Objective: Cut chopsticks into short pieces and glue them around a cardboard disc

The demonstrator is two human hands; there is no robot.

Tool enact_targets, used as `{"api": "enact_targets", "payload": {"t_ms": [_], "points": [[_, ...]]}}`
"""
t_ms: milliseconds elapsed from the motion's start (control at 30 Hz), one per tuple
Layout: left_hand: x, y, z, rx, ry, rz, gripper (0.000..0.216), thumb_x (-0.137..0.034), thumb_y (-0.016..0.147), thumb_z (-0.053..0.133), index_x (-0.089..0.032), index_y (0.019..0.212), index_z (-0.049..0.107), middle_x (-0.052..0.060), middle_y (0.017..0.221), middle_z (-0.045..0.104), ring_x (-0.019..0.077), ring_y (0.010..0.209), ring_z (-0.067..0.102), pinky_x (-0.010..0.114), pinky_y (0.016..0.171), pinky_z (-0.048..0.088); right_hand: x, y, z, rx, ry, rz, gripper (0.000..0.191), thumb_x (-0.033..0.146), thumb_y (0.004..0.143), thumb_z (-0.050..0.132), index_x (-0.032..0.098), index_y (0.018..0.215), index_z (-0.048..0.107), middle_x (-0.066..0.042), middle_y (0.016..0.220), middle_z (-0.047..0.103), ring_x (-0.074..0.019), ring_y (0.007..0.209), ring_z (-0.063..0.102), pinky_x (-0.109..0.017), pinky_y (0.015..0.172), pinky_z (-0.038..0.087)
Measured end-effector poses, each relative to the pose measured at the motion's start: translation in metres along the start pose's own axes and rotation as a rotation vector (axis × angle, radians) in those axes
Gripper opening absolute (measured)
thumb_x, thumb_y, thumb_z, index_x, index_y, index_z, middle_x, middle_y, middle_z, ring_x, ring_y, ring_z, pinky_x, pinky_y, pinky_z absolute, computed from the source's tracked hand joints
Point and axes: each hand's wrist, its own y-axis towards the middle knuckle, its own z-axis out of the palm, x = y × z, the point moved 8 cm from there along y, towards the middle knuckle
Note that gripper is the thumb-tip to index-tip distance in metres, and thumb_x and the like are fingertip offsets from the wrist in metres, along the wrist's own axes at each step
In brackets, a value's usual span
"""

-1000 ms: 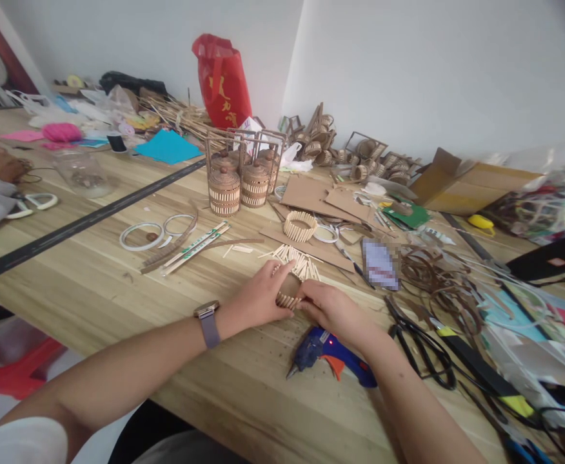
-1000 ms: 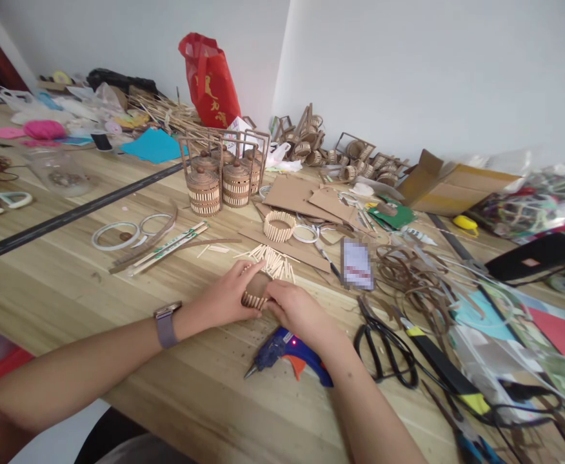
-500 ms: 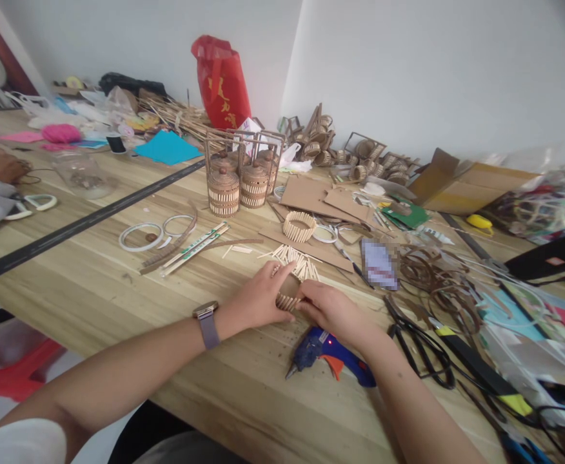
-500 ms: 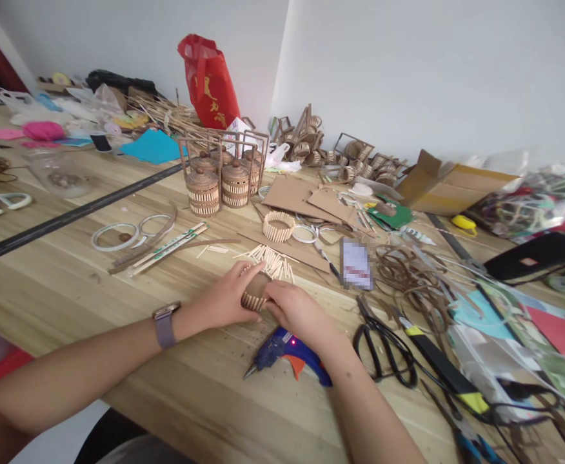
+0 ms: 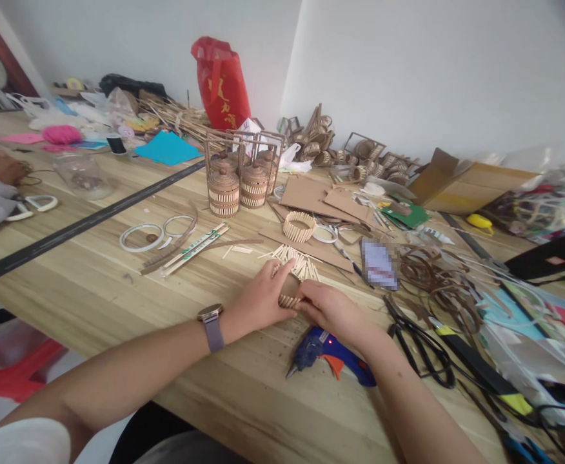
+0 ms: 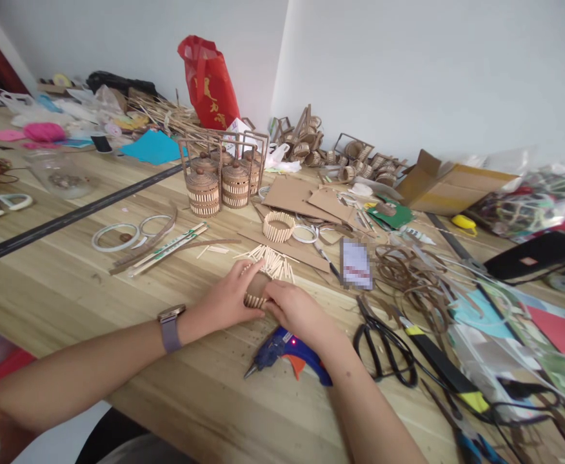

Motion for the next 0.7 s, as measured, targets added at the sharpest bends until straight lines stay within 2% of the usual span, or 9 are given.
{"api": "enact_targets", "payload": {"t_ms": [200,400,500,600,700], "points": [[-0.004,-0.001,0.000,-0.043,0.033,0.014,0.089,-0.023,0.072,0.073,-0.024,0.145,0.022,0.015,0.135,0.033,0.0333,0.125,0.042,0.048,0.098,0.045,0.001,0.001,0.001,0.009,-0.035,0.005,0.014,0.009,0.086,0.053,0.018,0.076,0.054,-0.003,0.077,0.059,-0.0161,0.071,0.053,-0.026,0.064,0.039],[-0.004,-0.001,0.001,-0.045,0.015,0.010,0.090,-0.025,0.073,0.073,-0.029,0.145,0.020,0.013,0.135,0.031,0.0341,0.127,0.040,0.052,0.099,0.043,-0.013,-0.008,-0.011,-0.056,0.058,0.113,0.005,0.021,0.087,0.057,0.020,0.091,0.056,-0.002,0.080,0.061,-0.0156,0.068,0.054,-0.027,0.063,0.041],[-0.002,0.000,0.001,-0.035,0.026,0.001,0.095,-0.019,0.069,0.075,-0.030,0.146,0.019,0.012,0.136,0.031,0.0332,0.127,0.040,0.051,0.102,0.042,-0.029,-0.029,-0.022,-0.075,0.050,0.218,0.015,0.031,0.088,0.053,0.021,0.077,0.053,0.000,0.070,0.058,-0.0157,0.062,0.052,-0.027,0.058,0.037],[-0.002,0.000,0.001,-0.025,0.032,-0.011,0.096,-0.019,0.068,0.076,-0.029,0.146,0.019,0.012,0.136,0.031,0.0328,0.128,0.040,0.050,0.103,0.041,-0.043,-0.056,-0.018,0.087,0.071,0.321,0.020,0.036,0.086,0.055,0.021,0.073,0.052,0.000,0.065,0.056,-0.0161,0.060,0.051,-0.027,0.055,0.037],[-0.003,0.000,0.000,-0.027,0.043,-0.009,0.096,-0.019,0.068,0.077,-0.027,0.146,0.020,0.013,0.136,0.031,0.0327,0.129,0.038,0.049,0.105,0.041,-0.046,-0.078,-0.004,0.264,0.135,0.380,0.016,0.030,0.077,0.066,0.021,0.079,0.053,-0.001,0.074,0.060,-0.0181,0.067,0.055,-0.027,0.060,0.041]]}}
